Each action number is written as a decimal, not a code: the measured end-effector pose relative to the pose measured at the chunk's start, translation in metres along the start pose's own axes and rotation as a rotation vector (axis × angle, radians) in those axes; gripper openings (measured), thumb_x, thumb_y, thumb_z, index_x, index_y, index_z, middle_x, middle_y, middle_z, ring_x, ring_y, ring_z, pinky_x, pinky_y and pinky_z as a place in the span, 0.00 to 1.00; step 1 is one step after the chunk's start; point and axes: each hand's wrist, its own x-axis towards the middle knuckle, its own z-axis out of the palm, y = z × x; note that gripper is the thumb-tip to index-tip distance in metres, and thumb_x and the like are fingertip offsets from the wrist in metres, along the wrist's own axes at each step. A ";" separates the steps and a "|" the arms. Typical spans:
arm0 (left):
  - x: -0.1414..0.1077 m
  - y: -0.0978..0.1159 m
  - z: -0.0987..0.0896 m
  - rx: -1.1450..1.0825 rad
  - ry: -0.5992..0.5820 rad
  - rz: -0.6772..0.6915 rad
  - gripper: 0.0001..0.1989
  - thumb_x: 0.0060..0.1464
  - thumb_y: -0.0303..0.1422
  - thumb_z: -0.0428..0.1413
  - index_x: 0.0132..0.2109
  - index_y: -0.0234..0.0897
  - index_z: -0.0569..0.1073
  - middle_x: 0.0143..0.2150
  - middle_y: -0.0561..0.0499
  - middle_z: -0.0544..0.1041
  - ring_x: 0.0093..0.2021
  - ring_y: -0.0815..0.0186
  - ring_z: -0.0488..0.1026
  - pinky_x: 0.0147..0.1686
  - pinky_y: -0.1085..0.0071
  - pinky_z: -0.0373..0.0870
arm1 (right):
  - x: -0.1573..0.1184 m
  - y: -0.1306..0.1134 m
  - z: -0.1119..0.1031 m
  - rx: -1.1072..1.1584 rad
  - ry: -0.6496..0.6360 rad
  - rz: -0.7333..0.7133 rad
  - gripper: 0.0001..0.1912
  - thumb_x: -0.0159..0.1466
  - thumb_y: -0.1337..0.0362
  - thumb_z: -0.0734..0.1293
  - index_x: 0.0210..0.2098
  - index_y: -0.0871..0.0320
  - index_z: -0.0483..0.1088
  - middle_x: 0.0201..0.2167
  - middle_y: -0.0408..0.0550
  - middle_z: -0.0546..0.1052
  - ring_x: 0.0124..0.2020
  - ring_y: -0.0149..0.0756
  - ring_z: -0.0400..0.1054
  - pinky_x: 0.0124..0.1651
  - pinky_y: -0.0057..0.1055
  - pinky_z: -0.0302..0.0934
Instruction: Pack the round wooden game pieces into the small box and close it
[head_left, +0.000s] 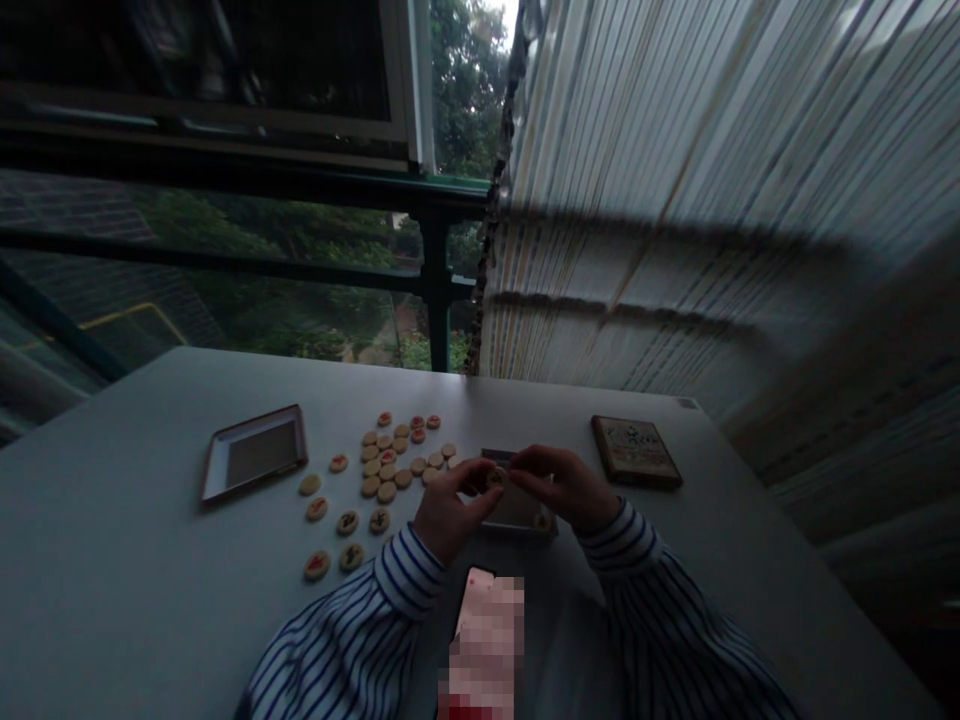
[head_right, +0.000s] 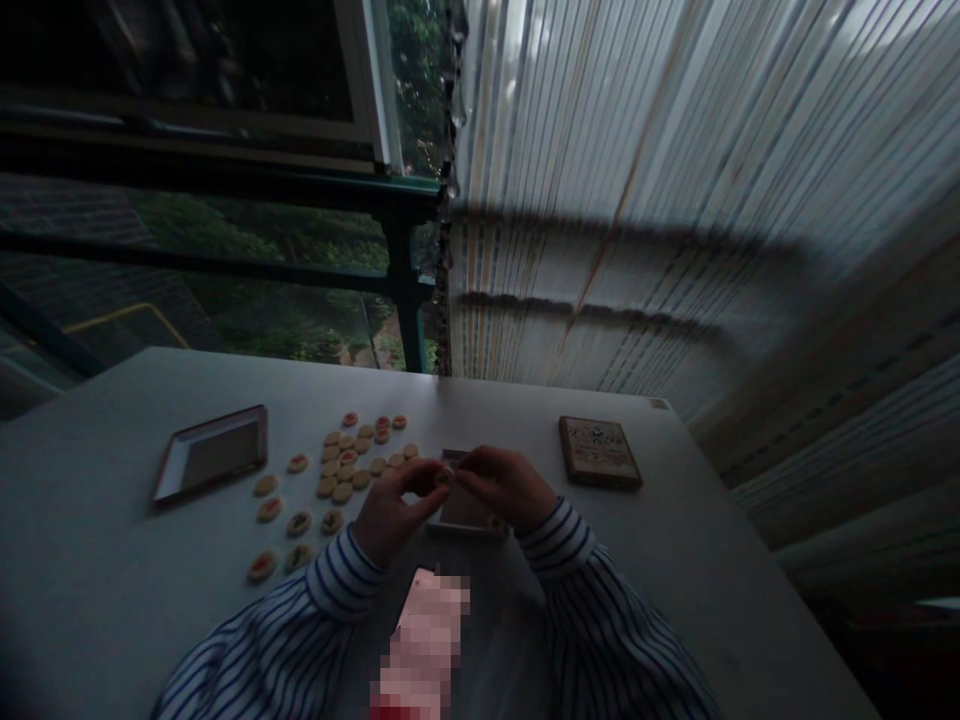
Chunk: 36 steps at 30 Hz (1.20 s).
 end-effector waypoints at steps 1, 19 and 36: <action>-0.002 -0.003 0.002 -0.033 -0.011 -0.035 0.10 0.46 0.32 0.55 0.39 0.35 0.70 0.31 0.50 0.75 0.29 0.70 0.71 0.30 0.73 0.69 | 0.000 0.001 0.002 0.001 -0.010 0.011 0.12 0.56 0.58 0.63 0.32 0.60 0.70 0.26 0.46 0.74 0.28 0.30 0.66 0.31 0.27 0.60; -0.012 -0.010 0.015 -0.464 0.082 -0.313 0.10 0.40 0.32 0.59 0.33 0.33 0.72 0.29 0.50 0.76 0.31 0.67 0.73 0.33 0.72 0.71 | -0.002 -0.004 0.007 -0.050 -0.107 0.042 0.10 0.56 0.60 0.63 0.30 0.61 0.71 0.23 0.46 0.74 0.25 0.29 0.66 0.28 0.25 0.59; -0.012 -0.012 0.016 -0.570 0.074 -0.426 0.16 0.42 0.36 0.59 0.39 0.32 0.73 0.32 0.47 0.77 0.31 0.67 0.74 0.34 0.71 0.72 | -0.001 -0.001 0.009 -0.054 -0.058 0.046 0.07 0.55 0.62 0.64 0.29 0.60 0.70 0.25 0.46 0.75 0.26 0.30 0.67 0.30 0.26 0.60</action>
